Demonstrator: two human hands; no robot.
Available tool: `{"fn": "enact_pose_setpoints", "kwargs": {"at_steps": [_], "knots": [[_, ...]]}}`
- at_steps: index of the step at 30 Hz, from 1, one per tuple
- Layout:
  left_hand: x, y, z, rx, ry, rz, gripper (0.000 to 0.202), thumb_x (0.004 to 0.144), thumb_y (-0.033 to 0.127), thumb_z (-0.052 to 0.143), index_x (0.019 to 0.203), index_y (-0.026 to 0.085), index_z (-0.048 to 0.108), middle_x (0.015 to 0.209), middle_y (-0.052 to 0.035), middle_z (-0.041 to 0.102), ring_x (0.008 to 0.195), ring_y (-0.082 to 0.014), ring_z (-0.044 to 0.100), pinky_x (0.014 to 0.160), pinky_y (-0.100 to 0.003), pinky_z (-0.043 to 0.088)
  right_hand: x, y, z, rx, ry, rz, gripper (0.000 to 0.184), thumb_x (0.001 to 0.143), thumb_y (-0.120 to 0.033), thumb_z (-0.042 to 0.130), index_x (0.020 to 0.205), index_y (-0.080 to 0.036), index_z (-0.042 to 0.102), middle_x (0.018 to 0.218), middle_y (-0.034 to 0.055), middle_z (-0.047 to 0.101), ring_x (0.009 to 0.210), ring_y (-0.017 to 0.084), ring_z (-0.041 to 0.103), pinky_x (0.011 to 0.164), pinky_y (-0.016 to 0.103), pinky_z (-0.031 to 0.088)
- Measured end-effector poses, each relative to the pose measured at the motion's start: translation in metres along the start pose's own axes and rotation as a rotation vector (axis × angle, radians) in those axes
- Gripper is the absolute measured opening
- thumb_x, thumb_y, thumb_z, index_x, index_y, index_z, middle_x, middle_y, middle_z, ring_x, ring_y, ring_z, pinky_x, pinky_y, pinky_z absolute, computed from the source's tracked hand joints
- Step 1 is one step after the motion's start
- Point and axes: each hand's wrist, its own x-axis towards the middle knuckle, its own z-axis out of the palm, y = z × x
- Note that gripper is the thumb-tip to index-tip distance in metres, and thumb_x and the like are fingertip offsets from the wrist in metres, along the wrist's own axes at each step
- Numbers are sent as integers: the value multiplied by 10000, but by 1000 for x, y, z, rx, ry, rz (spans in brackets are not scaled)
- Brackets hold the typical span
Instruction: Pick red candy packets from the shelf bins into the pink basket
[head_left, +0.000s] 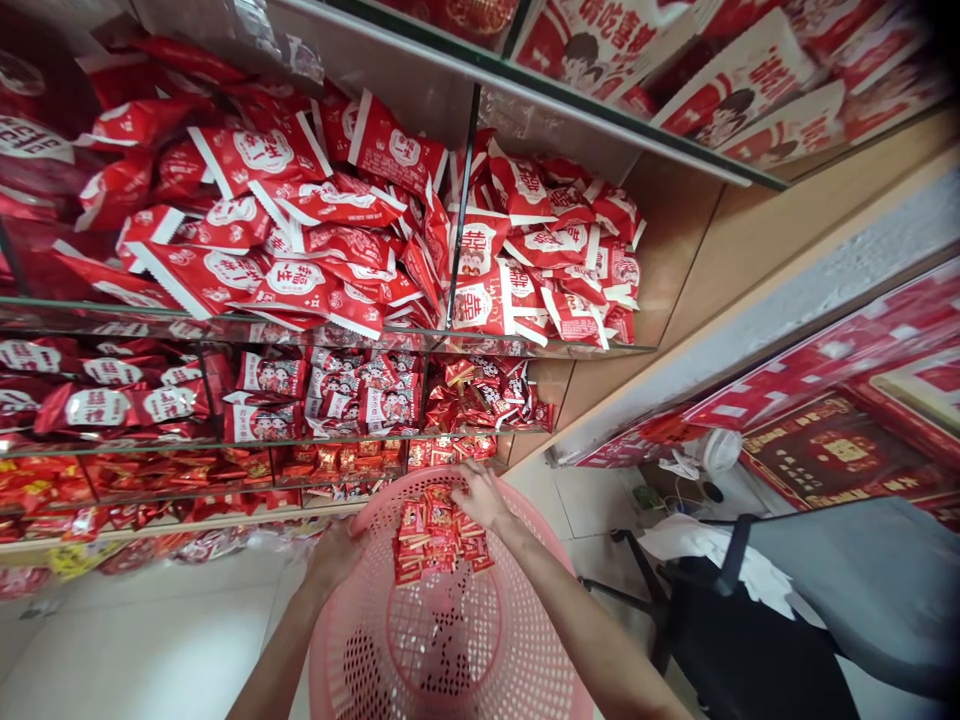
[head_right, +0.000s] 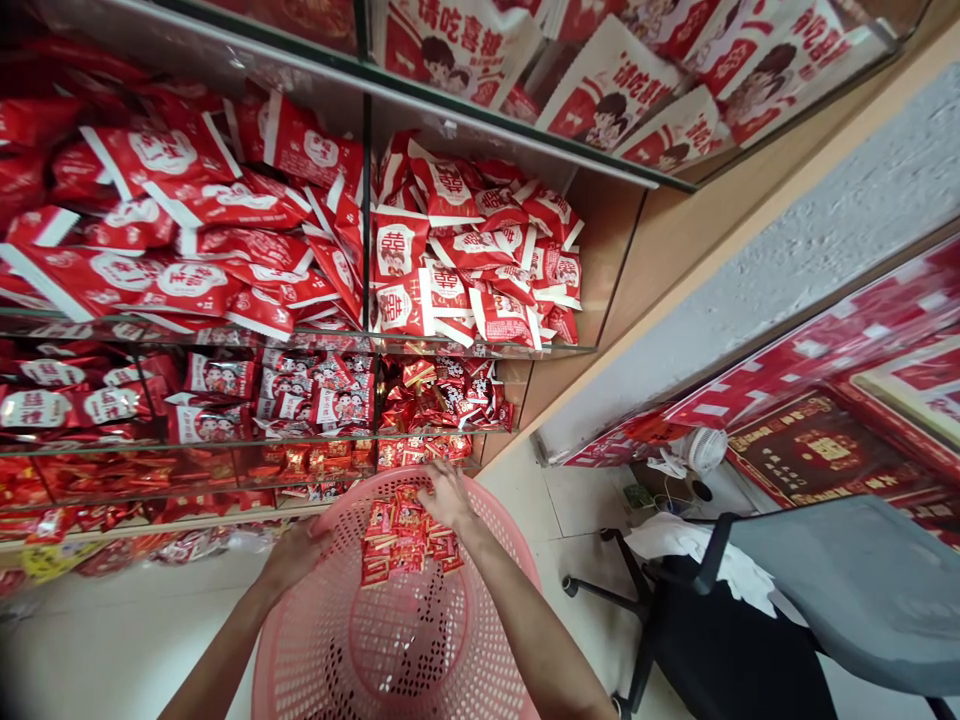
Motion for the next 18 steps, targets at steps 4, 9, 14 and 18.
{"fn": "enact_pose_setpoints", "kwargs": {"at_steps": [4,9,14,18], "knots": [[-1,0,0,-88,-33,42,271,807,286,457,955,198,665,981,-32,714,918,-196,643,732,-230,445,19,0,-10,-172,111,248,319,845,-222,452,1148,-181,544,1148,107,567,1073,224,496,890,338,349],[-2,2,-1,-57,-39,8,273,813,289,460,979,184,649,1011,-48,706,948,-203,633,756,-236,437,47,3,-5,-259,56,359,418,815,-249,542,1222,-169,495,1300,156,473,1176,270,450,891,357,373],[-2,1,0,-89,-54,-28,258,805,288,471,968,201,651,954,-44,715,878,-197,651,697,-239,438,58,7,0,-199,40,381,199,845,-170,478,962,-142,637,913,158,653,899,229,614,794,320,414],[-1,-1,2,-94,-44,-22,255,795,302,467,920,204,667,893,-35,722,813,-195,660,658,-240,437,50,13,-7,-94,128,366,233,843,-123,444,968,-164,637,944,144,651,837,202,622,758,300,417]]}}
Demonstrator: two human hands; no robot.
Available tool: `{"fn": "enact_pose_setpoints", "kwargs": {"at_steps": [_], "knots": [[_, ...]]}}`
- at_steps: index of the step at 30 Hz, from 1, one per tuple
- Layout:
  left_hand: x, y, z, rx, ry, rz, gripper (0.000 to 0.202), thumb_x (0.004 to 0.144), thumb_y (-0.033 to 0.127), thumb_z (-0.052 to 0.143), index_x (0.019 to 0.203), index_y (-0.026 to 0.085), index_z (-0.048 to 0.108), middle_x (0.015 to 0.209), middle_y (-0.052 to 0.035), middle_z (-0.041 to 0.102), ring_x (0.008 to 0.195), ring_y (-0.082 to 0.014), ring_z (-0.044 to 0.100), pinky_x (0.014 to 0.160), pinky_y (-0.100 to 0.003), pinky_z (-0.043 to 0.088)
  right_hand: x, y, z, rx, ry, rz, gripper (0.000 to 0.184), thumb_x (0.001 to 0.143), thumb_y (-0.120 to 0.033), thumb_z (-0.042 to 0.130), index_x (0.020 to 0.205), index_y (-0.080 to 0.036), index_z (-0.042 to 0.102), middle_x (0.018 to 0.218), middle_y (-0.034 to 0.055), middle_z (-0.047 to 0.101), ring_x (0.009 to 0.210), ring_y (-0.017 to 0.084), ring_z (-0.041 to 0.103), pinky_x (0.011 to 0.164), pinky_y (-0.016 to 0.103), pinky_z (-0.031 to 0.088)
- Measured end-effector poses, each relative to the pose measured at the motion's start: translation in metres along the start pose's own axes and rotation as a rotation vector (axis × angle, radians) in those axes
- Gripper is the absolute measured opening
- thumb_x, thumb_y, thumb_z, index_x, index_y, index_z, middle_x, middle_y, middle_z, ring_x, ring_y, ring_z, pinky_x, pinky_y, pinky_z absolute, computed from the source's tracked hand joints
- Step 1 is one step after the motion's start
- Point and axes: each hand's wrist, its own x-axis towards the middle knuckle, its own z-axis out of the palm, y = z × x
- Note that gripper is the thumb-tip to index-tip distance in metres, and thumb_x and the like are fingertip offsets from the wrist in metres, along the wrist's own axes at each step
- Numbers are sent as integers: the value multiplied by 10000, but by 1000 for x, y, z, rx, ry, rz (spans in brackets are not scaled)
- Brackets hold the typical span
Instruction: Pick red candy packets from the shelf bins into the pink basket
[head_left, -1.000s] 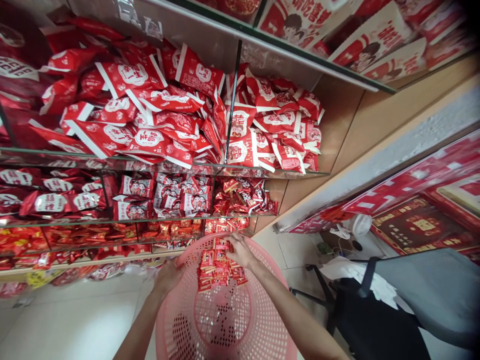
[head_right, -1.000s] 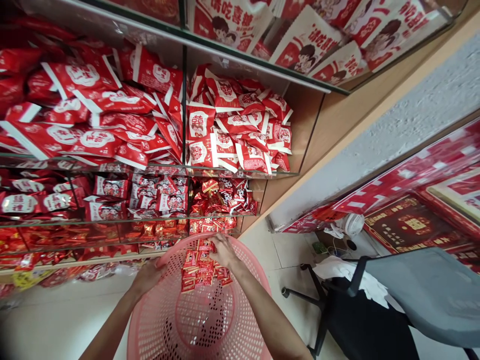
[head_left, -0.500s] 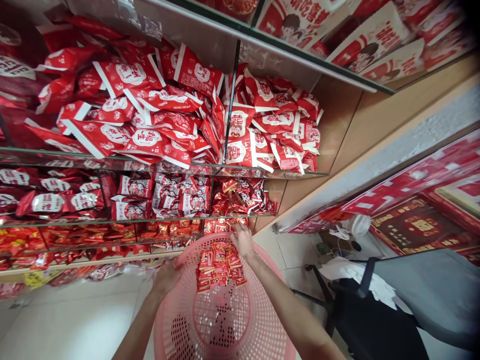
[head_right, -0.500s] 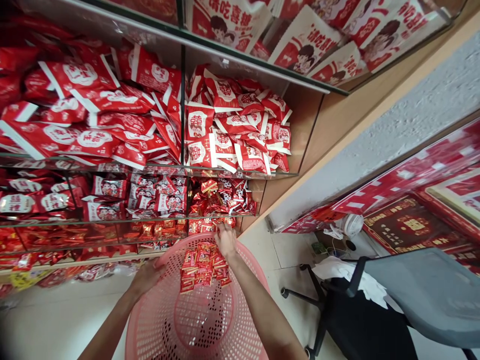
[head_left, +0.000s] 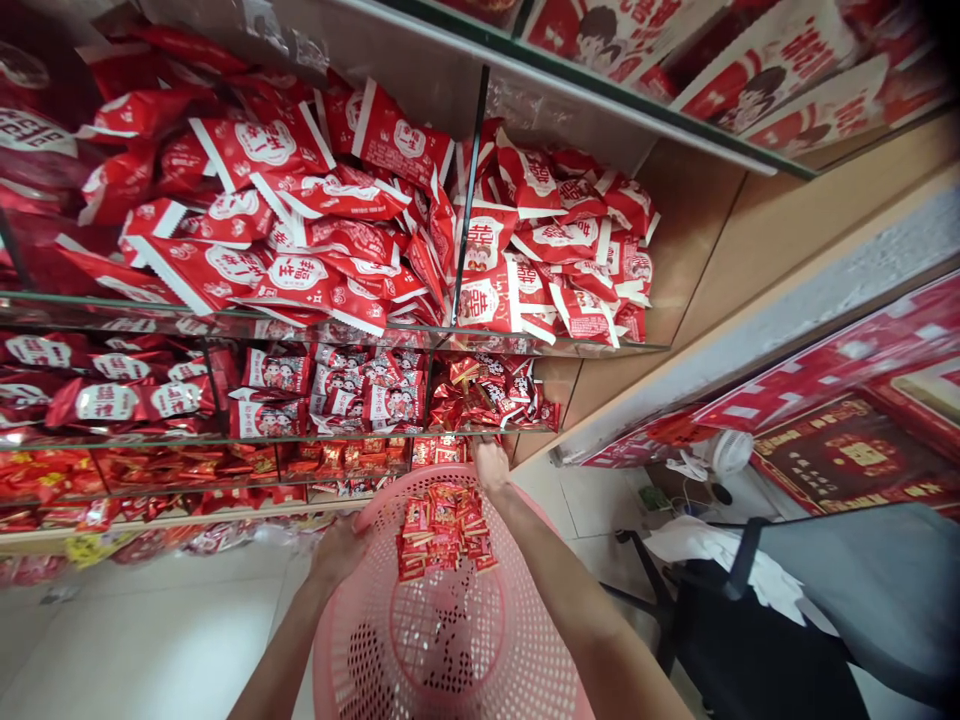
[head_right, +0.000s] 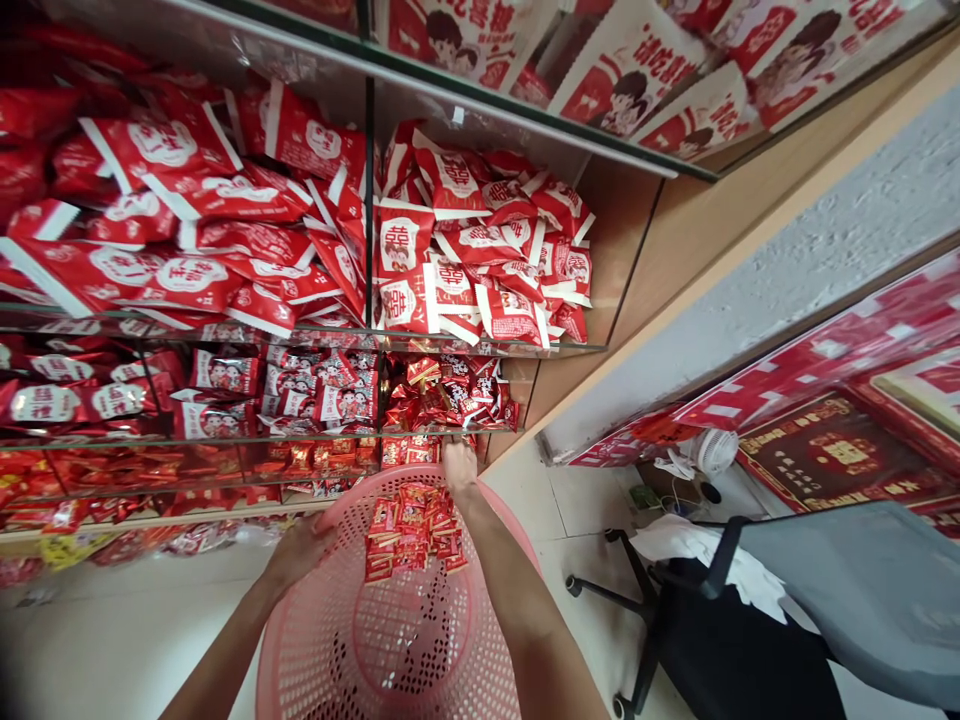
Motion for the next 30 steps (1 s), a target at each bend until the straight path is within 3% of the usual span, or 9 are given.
{"fn": "enact_pose_setpoints", "kwargs": {"at_steps": [4,8,12,16,23,30], "knots": [[2,-4,2,5,0,19,278,794,316,459,960,212,657,975,-32,715,892,-201,651,696,-241,442,-14,10,-14,197,111,-14,254,869,-223,411,985,-191,636,1054,130,623,895,198,601,791,303,419],[4,-6,3,-1,-17,18,281,797,322,455,977,212,642,960,-26,716,876,-183,653,663,-221,447,-38,15,-18,517,190,62,334,852,-388,400,888,-165,646,959,115,648,885,209,600,796,322,445],[1,-1,0,5,-20,29,262,798,288,449,933,196,654,950,-39,717,868,-183,654,674,-223,449,-66,17,-8,856,122,234,402,765,-523,458,753,-151,609,721,78,657,665,199,640,605,299,492],[-1,3,-3,42,-7,17,249,791,246,451,910,195,664,945,-49,719,869,-195,651,705,-244,454,-90,13,3,1051,19,362,398,651,-563,560,693,-167,564,638,28,628,502,166,614,474,263,471],[-1,5,-3,30,-9,22,252,803,239,445,925,179,657,977,-67,709,891,-196,642,733,-255,450,-104,3,21,1159,-42,486,413,529,-534,665,687,-174,537,584,-16,590,401,134,573,372,213,403],[-1,5,-2,48,-23,-14,268,811,257,442,976,175,636,1011,-68,697,919,-197,634,743,-259,443,-108,-4,30,1158,-44,463,435,527,-550,672,687,-165,548,555,-21,581,422,139,589,359,191,359]]}}
